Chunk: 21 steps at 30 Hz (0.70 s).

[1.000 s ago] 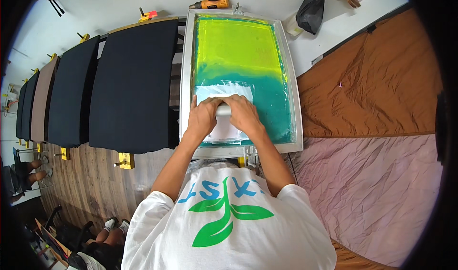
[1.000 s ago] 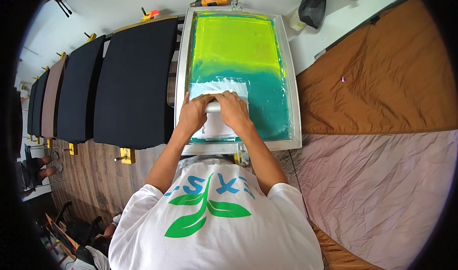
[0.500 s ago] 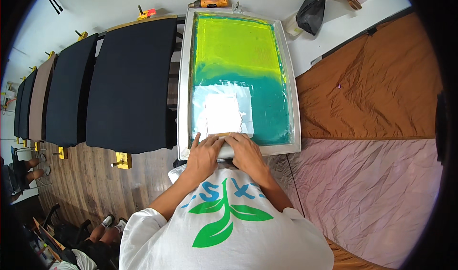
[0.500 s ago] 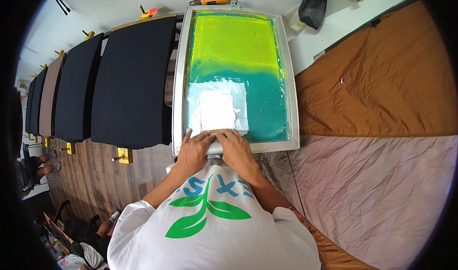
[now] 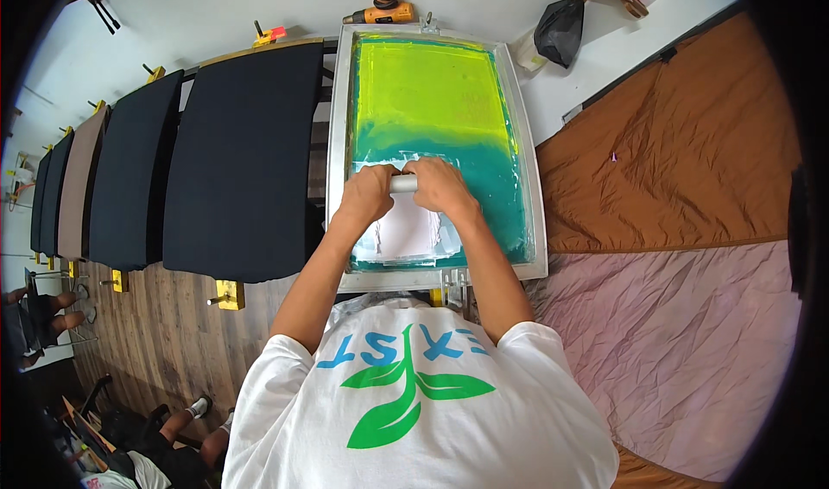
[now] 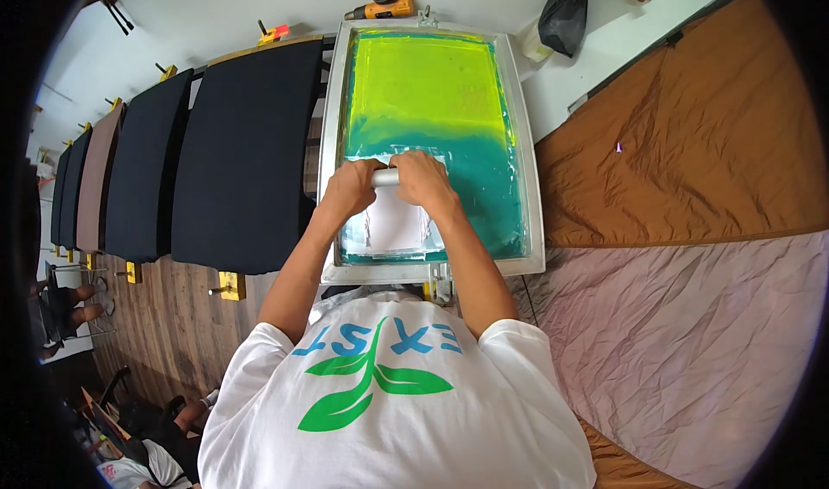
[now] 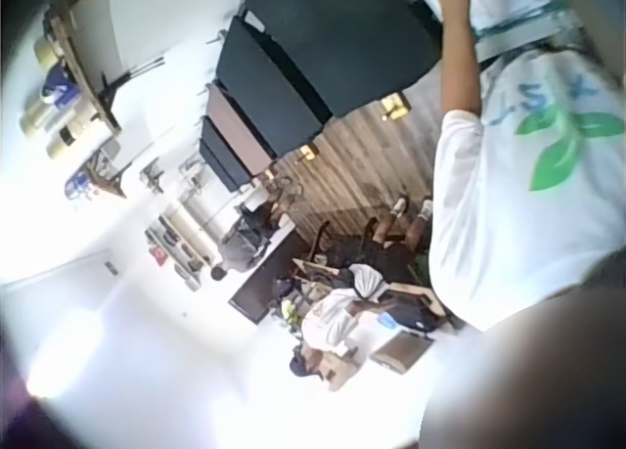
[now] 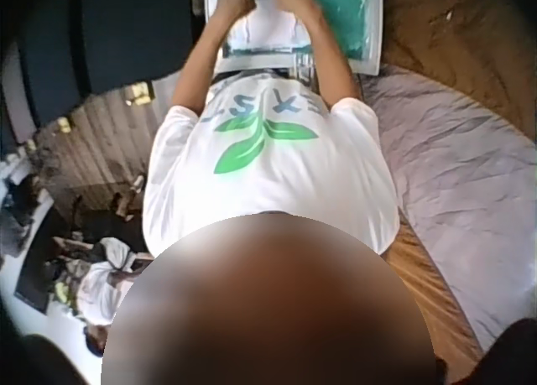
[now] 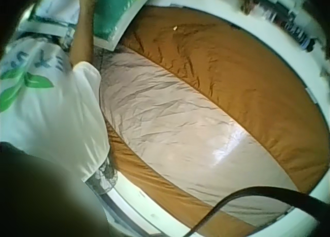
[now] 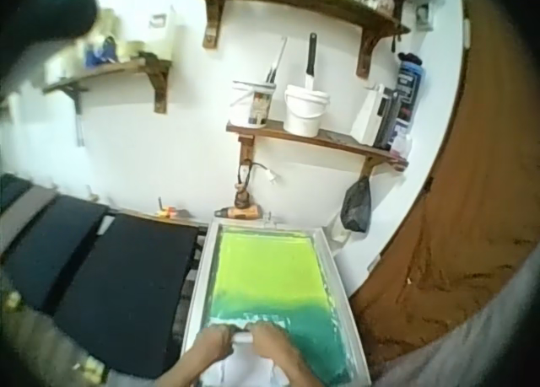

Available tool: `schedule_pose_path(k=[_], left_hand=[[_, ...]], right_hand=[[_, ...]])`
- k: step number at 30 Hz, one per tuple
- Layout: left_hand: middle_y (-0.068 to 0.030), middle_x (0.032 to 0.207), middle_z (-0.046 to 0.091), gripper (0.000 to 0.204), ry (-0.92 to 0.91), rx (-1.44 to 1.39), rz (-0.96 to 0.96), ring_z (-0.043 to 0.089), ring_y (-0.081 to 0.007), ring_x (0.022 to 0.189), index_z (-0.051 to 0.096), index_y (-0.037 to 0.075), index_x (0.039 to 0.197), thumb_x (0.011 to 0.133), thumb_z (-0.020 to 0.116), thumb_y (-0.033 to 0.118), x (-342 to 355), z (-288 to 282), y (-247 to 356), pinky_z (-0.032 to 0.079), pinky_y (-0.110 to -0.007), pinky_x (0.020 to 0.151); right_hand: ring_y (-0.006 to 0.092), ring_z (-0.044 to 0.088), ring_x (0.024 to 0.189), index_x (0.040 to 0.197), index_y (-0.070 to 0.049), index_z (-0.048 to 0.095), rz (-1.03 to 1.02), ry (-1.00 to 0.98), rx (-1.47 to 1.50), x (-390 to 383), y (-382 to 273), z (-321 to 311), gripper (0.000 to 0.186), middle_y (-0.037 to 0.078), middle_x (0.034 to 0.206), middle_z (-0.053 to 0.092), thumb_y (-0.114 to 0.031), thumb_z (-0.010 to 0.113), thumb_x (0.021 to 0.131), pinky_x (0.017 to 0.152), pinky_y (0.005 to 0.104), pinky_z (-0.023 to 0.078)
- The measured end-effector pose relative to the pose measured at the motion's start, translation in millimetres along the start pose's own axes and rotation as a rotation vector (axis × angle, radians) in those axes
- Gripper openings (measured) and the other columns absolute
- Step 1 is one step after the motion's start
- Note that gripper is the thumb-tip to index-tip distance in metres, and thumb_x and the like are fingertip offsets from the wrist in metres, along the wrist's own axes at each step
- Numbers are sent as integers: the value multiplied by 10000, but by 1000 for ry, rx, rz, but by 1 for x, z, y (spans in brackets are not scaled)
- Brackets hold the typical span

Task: The recorder is screen printing a design onto a garment using a squeegee and ink.

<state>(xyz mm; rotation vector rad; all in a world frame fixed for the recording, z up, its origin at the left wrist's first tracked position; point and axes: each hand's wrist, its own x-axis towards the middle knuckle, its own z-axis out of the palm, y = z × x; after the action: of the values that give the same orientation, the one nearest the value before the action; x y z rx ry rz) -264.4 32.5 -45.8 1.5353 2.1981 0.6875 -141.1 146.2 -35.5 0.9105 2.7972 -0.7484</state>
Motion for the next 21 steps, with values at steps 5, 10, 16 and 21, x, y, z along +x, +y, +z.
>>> schedule_pose_path(k=[5,10,16,21], left_hand=[[-222,894,696,433,-9,-26,13,677,-401,844,714,78,1093,714,580,-84,-18,13,0,550,-464,762],[-217,973,696,394,20,-115,32,673,-417,875,705,51,1081,733,584,-88,-50,20,8,550,-470,786],[-194,1084,689,476,-9,-169,37,675,-393,926,670,21,1119,681,586,-148,-87,20,20,558,-431,812],[-203,1101,671,418,-37,-212,22,670,-394,929,670,20,1105,713,594,-106,-114,22,27,560,-444,806]], right_hand=[[391,643,971,1039,-67,714,-34,95,5,-22,0,16,377,191,982,676,18,634,681,839,478,529],[394,619,976,1068,-54,695,-27,80,-10,-55,-8,25,409,190,1005,665,32,597,680,865,469,517],[395,592,1029,1077,-5,667,-13,125,95,-97,-22,36,446,186,1041,656,72,620,639,901,462,506],[390,583,1055,1096,4,661,-6,77,134,-121,-28,40,460,187,1098,649,63,633,640,923,449,498]])
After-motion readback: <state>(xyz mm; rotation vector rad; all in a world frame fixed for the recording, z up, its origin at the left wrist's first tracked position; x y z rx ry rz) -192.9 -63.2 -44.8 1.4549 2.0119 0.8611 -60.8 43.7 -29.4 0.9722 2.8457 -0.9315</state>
